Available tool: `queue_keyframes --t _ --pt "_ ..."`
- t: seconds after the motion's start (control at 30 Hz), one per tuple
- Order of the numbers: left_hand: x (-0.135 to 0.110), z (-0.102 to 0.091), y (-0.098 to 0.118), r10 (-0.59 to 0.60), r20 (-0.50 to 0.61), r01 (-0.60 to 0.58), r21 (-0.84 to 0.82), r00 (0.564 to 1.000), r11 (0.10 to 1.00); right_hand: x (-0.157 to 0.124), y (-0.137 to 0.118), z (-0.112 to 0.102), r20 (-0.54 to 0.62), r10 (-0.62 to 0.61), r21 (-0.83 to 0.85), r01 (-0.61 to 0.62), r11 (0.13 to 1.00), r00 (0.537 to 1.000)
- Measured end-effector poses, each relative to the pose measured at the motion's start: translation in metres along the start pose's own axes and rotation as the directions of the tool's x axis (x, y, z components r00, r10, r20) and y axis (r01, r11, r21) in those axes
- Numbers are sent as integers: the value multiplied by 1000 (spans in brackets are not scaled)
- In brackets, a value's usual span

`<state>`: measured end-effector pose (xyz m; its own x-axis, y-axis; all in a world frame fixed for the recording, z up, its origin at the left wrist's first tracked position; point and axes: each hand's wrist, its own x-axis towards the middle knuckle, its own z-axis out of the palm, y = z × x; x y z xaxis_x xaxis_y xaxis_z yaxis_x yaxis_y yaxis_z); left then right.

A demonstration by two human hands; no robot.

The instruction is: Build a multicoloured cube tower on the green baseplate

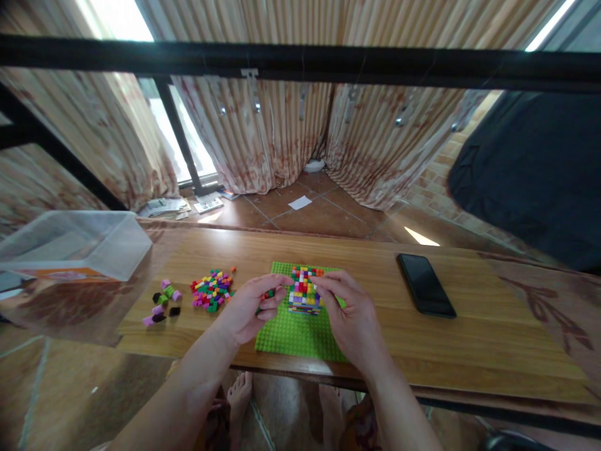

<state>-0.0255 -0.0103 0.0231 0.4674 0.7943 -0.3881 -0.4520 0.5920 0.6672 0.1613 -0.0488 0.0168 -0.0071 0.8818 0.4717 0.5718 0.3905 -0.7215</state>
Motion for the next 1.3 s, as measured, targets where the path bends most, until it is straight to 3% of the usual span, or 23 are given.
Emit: queue_keyframes --t 0.13,0.27,0.53,1.1,1.3 --pt "-4 3 -2 9 21 -12 159 1000 987 -3 0 -2 115 -83 -98 95 991 990" --pt "-6 7 -3 23 25 -30 282 999 959 -2 -2 -2 131 -148 -181 170 969 980" --pt "-2 5 -12 91 107 -132 487 990 863 -1 -1 -1 103 -94 -199 113 973 990" --pt "-6 8 -8 51 47 -68 499 998 864 -2 0 -1 65 -54 -187 65 980 996" --pt "-8 5 -2 26 50 -42 359 998 932 0 -3 0 58 -27 -203 38 978 998"
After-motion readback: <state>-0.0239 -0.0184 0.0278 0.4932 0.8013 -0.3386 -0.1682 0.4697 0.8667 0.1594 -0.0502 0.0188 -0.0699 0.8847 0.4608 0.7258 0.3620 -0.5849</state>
